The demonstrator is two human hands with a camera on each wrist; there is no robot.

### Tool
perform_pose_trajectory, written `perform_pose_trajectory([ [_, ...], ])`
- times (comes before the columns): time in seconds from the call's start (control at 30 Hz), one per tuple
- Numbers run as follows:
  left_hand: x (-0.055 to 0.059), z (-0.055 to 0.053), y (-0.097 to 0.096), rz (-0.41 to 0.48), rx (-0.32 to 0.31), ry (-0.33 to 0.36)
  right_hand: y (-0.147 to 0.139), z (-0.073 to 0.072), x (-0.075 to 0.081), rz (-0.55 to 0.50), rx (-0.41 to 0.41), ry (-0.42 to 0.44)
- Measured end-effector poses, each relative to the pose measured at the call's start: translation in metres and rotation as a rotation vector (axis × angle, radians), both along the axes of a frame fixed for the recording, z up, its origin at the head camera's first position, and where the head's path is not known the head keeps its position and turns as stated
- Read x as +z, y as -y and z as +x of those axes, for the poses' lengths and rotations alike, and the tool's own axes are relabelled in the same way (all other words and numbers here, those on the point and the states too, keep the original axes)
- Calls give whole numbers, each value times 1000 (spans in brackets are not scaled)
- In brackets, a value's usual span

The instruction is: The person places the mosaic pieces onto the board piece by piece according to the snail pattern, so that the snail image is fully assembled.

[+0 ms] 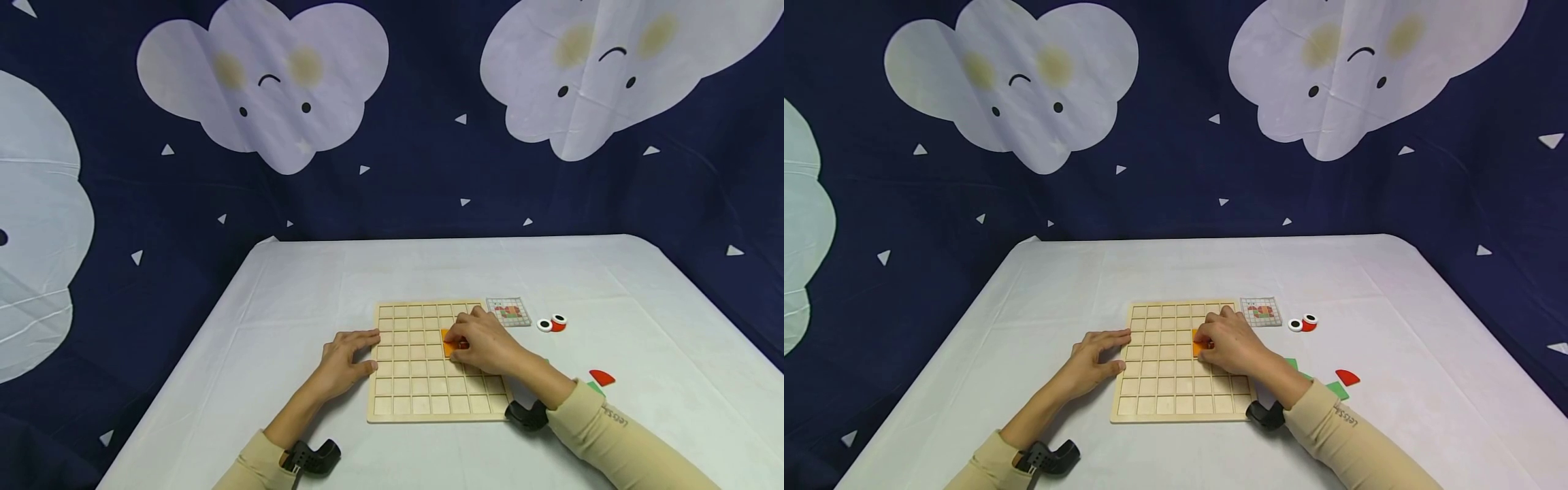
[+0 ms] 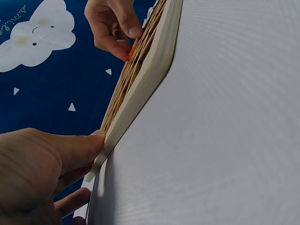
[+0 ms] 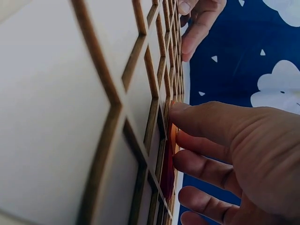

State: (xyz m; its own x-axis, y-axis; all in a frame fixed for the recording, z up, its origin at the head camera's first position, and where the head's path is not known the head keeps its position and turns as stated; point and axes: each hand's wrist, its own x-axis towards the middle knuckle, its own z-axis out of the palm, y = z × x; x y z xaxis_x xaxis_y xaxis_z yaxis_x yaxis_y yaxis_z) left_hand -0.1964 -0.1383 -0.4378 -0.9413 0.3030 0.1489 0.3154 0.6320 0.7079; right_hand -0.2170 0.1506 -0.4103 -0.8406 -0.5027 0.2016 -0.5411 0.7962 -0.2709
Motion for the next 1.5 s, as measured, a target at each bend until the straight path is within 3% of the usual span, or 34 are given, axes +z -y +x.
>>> perform_pose_trajectory([
  [0.37,-1,0,0,8,-5,4,-9,1,7,-34,-26,14],
  [0.67,0,0,1,-4,-16,-10,-50,10,20,-55,-119,-30],
  [1.03,1,0,0,0,2,-1,-93,28,18,-56,-212,30],
  [1.5,0,0,0,2,-17,-19,-111,62,4,15,-263,33],
])
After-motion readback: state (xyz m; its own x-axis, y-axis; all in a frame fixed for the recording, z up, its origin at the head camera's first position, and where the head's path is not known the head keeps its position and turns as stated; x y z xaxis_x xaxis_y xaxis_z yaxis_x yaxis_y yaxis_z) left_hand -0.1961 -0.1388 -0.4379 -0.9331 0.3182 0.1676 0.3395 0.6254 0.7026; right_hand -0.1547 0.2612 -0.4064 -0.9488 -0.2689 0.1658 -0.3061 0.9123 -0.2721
